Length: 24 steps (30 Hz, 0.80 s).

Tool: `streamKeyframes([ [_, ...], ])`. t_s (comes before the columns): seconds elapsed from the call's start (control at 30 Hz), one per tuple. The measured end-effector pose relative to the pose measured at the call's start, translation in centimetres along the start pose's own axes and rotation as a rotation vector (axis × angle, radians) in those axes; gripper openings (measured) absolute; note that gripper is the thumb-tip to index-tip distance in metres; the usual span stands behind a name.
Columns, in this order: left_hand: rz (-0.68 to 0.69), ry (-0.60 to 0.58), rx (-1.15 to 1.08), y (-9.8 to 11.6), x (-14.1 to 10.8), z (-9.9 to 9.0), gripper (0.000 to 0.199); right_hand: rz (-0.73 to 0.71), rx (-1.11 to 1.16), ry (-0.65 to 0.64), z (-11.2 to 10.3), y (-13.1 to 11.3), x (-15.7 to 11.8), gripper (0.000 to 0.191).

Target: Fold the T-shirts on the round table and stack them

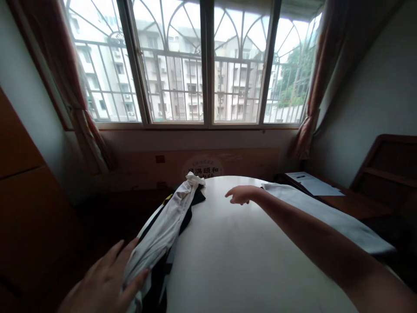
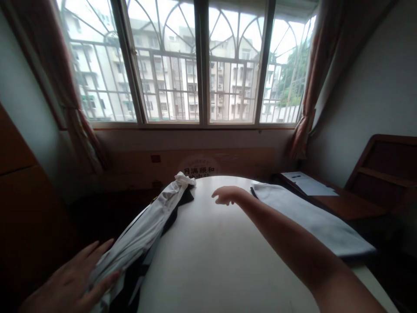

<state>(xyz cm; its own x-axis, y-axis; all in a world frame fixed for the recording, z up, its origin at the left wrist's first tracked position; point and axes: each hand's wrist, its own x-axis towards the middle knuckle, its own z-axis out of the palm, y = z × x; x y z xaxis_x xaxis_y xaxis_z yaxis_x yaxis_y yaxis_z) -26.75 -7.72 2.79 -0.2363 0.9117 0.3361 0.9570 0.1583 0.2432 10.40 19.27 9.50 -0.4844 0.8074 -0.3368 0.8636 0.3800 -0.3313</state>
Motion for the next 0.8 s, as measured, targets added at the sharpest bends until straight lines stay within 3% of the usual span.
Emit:
streamKeyframes([
  [0.1, 0.049, 0.184, 0.052, 3.6, -0.7, -1.4, 0.073, 0.095, -0.073, 0.213, 0.5, 6.1, -6.8, 0.048],
  [0.17, 0.124, 0.206, 0.023, 7.4, -1.2, -2.8, 0.07, 0.185, -0.107, 0.323, 1.4, 9.5, -11.4, 0.035],
  [0.23, 0.212, 0.111, -0.064, 11.8, -1.7, -4.2, 0.068, 0.285, -0.111, 0.359, 2.6, 11.9, -15.2, 0.028],
  [0.33, 0.364, -0.158, -0.179, 18.7, -1.9, -5.2, 0.06, 0.399, -0.104, 0.376, 4.9, 13.5, -18.6, 0.031],
  [0.43, 0.509, -0.454, -0.175, 24.9, -1.7, -3.9, 0.029, 0.44, -0.087, 0.374, 7.1, 13.6, -19.5, 0.034],
  [0.5, 0.563, -0.513, -0.123, 27.8, -1.7, -1.7, 0.025, 0.455, -0.069, 0.38, 8.3, 13.7, -19.4, 0.032],
  [0.57, 0.537, -0.458, -0.08, 29.3, -1.9, 1.3, 0.024, 0.461, -0.054, 0.4, 9.1, 14.0, -19.1, 0.027],
  [0.67, 0.484, -0.401, -0.047, 29.3, -2.2, 5.3, 0.022, 0.448, 0.001, 0.454, 9.9, 15.2, -18.6, 0.029],
  [0.8, 0.424, -0.37, -0.088, 28.2, -2.2, 7.3, 0.022, 0.419, 0.125, 0.567, 10.3, 16.5, -18.2, 0.033],
])
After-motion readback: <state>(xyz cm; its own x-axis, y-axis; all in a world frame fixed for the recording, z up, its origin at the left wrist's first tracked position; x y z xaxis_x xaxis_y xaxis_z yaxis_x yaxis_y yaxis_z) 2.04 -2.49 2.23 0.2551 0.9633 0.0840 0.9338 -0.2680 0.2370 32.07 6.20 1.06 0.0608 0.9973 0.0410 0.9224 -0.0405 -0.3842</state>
